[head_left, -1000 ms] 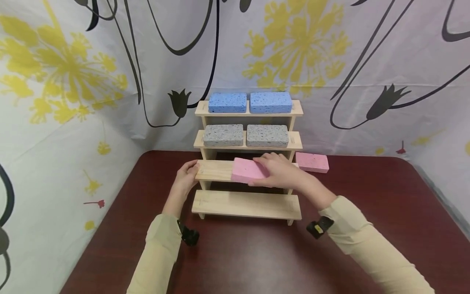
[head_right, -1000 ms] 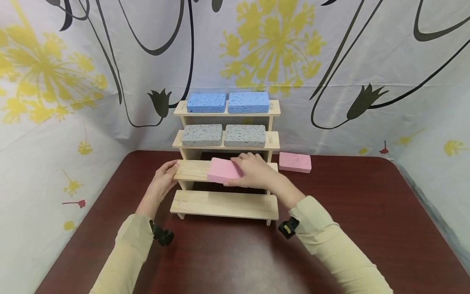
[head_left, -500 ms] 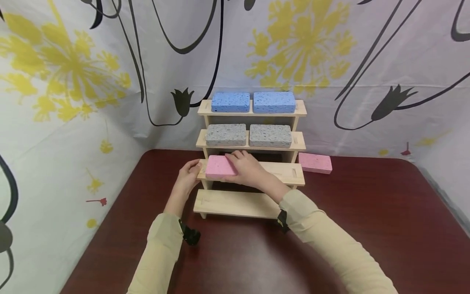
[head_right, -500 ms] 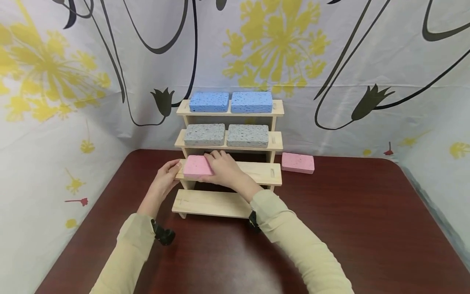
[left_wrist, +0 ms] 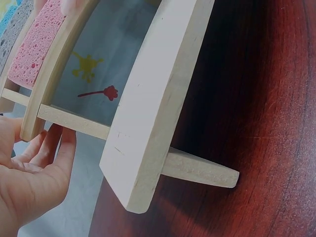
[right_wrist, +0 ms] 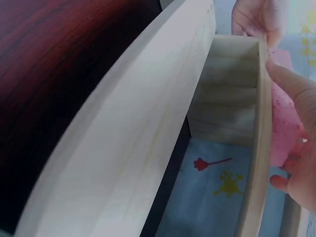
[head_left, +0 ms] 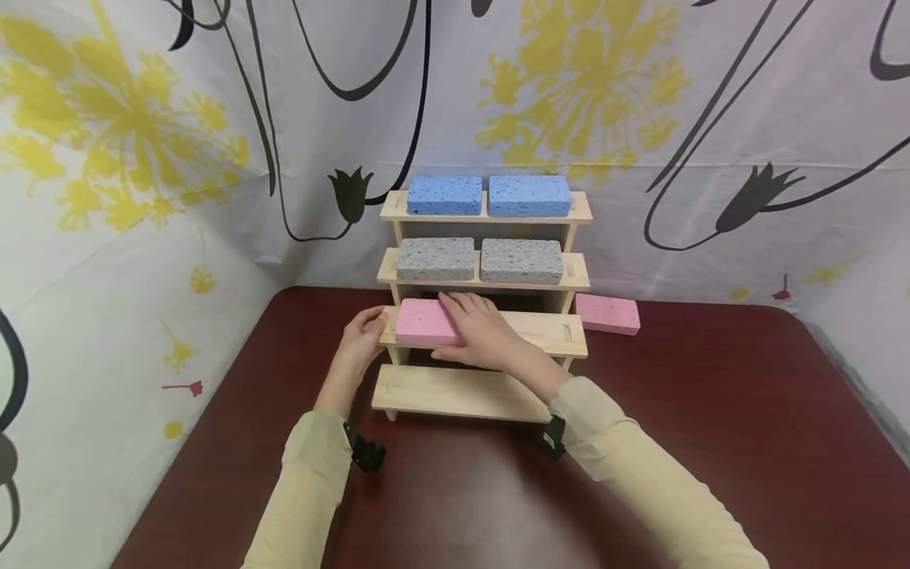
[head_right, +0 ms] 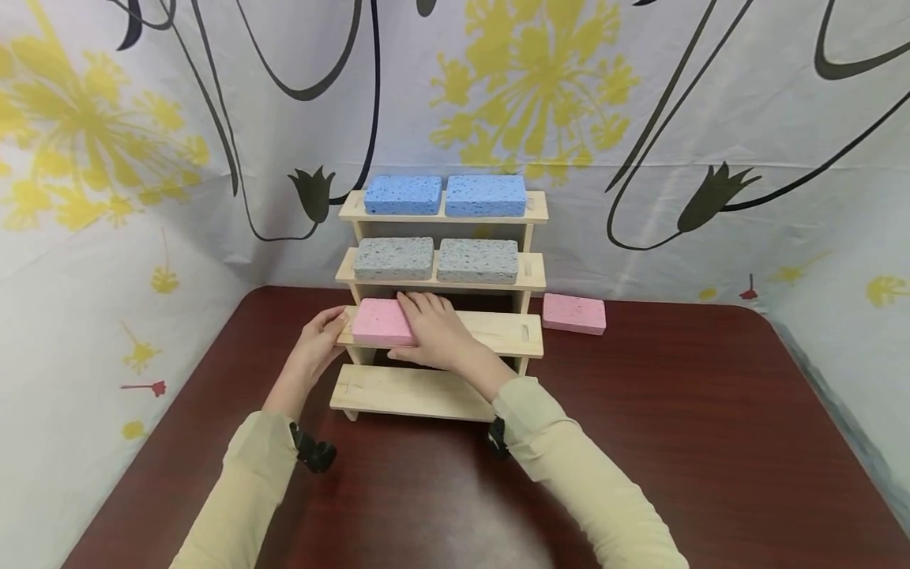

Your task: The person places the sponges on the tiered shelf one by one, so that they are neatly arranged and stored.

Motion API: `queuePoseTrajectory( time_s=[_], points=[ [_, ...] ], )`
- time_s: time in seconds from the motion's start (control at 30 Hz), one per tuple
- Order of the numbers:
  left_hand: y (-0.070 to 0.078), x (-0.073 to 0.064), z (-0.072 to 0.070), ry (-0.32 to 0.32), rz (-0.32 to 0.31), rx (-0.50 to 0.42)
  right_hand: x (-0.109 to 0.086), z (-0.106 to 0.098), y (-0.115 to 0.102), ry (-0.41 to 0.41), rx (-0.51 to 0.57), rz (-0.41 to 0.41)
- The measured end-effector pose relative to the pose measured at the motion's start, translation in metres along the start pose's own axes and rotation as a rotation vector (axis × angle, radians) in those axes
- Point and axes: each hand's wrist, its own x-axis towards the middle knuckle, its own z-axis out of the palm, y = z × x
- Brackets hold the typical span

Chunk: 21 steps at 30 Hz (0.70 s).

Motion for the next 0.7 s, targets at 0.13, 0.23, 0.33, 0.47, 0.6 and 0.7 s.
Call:
queuePoseTrajectory(
  time_s=[0.13,0.23,0.33,0.47,0.6,0.7],
  points=[
    [-0.001,-0.001,-0.001,0.001,-0.005,-0.008,-0.018,-0.009,0.009,0.064,0.031,-0.008],
    [0.0,-0.002,-0.002,0.0,0.006,-0.008,-0.033,-0.017,0.02,0.132,0.054,-0.014],
    [0.001,-0.003,-0.001,0.001,0.008,-0.003,-0.052,-0.024,0.038,0.227,0.084,-0.04],
    [0.002,-0.003,0.001,-0.004,-0.006,-0.007,-0.08,-0.029,0.071,0.406,0.152,-0.082],
    [0.002,-0.004,0.002,-0.007,-0.001,0.002,-0.105,-0.028,0.11,0.559,0.171,-0.002],
    [0.002,-0.003,0.001,-0.003,0.007,0.007,-0.118,-0.023,0.137,0.564,0.179,0.158]
  ],
)
